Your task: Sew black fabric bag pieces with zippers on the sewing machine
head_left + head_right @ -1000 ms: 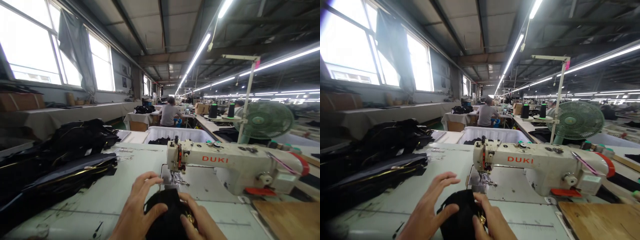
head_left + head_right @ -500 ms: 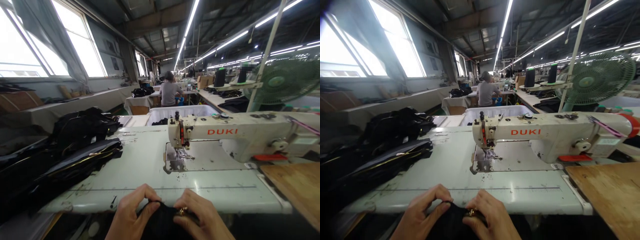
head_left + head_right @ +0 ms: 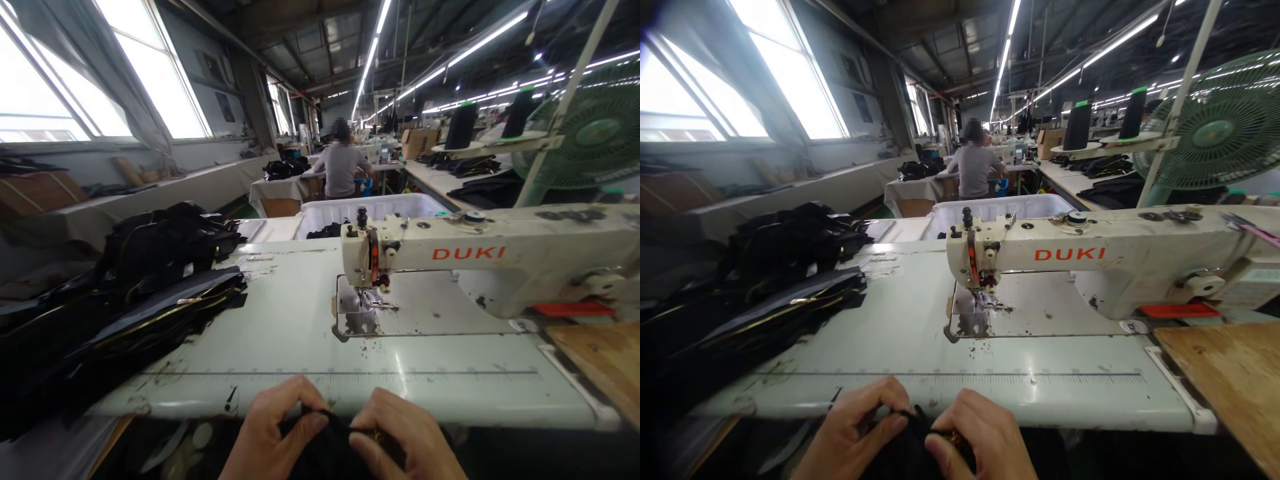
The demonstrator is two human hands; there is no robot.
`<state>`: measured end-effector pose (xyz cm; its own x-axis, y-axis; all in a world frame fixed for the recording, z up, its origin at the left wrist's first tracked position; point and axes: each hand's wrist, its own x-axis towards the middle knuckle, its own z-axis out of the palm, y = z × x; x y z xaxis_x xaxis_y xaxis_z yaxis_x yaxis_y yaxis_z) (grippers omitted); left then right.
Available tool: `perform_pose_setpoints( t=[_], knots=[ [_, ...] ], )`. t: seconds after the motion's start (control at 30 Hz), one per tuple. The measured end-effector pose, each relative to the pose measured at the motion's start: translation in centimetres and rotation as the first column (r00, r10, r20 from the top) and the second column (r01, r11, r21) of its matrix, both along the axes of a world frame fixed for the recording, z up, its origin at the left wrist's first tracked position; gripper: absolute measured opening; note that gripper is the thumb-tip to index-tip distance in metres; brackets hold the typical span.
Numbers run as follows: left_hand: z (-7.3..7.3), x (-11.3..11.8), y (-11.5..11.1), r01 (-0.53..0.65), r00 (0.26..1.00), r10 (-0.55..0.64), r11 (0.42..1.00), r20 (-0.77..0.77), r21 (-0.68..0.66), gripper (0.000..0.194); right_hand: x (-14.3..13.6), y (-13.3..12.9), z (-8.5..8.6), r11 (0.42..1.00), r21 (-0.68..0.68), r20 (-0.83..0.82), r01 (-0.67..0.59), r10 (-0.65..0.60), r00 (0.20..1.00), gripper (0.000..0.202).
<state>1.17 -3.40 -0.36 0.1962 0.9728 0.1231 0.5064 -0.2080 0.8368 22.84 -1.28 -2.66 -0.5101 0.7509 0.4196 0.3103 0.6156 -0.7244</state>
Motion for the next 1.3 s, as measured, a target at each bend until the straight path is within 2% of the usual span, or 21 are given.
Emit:
perform_pose_setpoints(
  t=[0.17,0.27,0.33,0.53,0.63,0.73,0.8,0.87,0.9,0.93,0.97,1.0,1.03,1.1,1.13,1.2,1.3],
  knots=[
    [-0.5,-0.1,0.1,0.01,0.998,-0.008,0.999,0.069,-0.033,0.024,-0.4,0.3,0.5,0.982,0.187,-0.003,0.008,-0.008,1.0,0.02],
    [-1.0,-0.2,0.5,0.089,0.991,-0.078,0.992,0.107,-0.093,0.018,-0.6,0.4,0.4,0.959,0.285,0.07,-0.004,-0.016,0.997,0.02],
    [-1.3,-0.2,0.6,0.126,0.985,-0.115,0.988,0.126,-0.086,0.015,-0.8,0.4,0.1,0.943,0.333,0.105,-0.008,-0.028,0.994,0.023],
    [-1.3,0.2,0.3,0.085,0.975,-0.068,0.994,0.212,-0.074,0.02,-0.7,0.3,0.3,0.941,0.334,0.16,-0.053,-0.001,0.987,0.023],
    [-1.3,0.3,0.3,0.102,0.967,-0.088,0.994,0.239,-0.045,0.021,-0.6,0.1,0.5,0.931,0.362,0.166,-0.044,-0.018,0.986,0.02],
    [-1.5,0.4,0.4,0.133,0.973,-0.122,0.99,0.196,-0.044,0.017,-0.7,-0.2,0.1,0.935,0.352,0.132,-0.032,-0.016,0.991,0.018],
    [-1.4,0.4,0.6,0.153,0.98,-0.144,0.986,0.135,-0.06,0.011,-0.8,-0.2,-0.3,0.954,0.301,0.059,-0.003,-0.015,0.998,0.017],
    [-0.7,0.2,1.1,0.156,0.985,-0.152,0.987,0.076,-0.049,0.009,-0.7,0.1,-0.3,0.988,0.155,0.005,0.024,-0.025,1.0,0.009],
    [-0.1,0.0,1.6,0.151,0.987,-0.149,0.988,0.053,-0.032,0.011,-0.6,0.4,-0.1,0.998,0.049,-0.001,0.036,-0.036,0.999,0.015],
    [0.7,-0.2,2.1,0.146,0.989,-0.145,0.989,0.032,-0.017,0.013,-0.4,0.8,0.2,0.997,-0.065,0.012,0.042,-0.042,0.999,0.031],
    [1.5,-0.5,2.7,0.143,0.99,-0.143,0.99,0.011,-0.003,0.013,-0.2,1.3,0.6,0.984,-0.175,0.041,0.043,-0.036,0.998,0.045],
    [2.5,-0.8,3.4,0.144,0.99,-0.144,0.99,-0.011,0.014,0.013,0.1,1.8,1.0,0.965,-0.26,0.069,0.041,-0.024,0.997,0.049],
    [3.4,-1.0,4.2,0.15,0.988,-0.149,0.988,-0.039,0.035,0.013,0.2,2.4,1.3,0.947,-0.319,0.09,0.036,-0.007,0.996,0.042],
    [4.8,-1.2,5.7,0.162,0.981,-0.149,0.981,-0.121,0.105,0.014,0.3,3.5,1.5,0.914,-0.406,0.088,0.006,0.033,0.996,0.014],
    [5.2,-1.3,6.5,0.158,0.978,-0.134,0.977,-0.162,0.145,0.014,0.2,4.0,1.4,0.896,-0.444,0.056,-0.013,0.042,0.998,0.017],
    [5.0,-1.3,7.8,0.091,0.974,-0.033,0.964,-0.226,0.251,0.018,-0.2,4.6,0.9,0.868,-0.497,-0.025,-0.014,0.002,1.0,0.029],
    [3.0,-2.1,8.9,-0.109,0.952,0.212,0.908,-0.222,0.403,0.035,-0.8,4.8,0.0,0.883,-0.467,-0.105,0.05,-0.112,0.988,0.031]
  ],
)
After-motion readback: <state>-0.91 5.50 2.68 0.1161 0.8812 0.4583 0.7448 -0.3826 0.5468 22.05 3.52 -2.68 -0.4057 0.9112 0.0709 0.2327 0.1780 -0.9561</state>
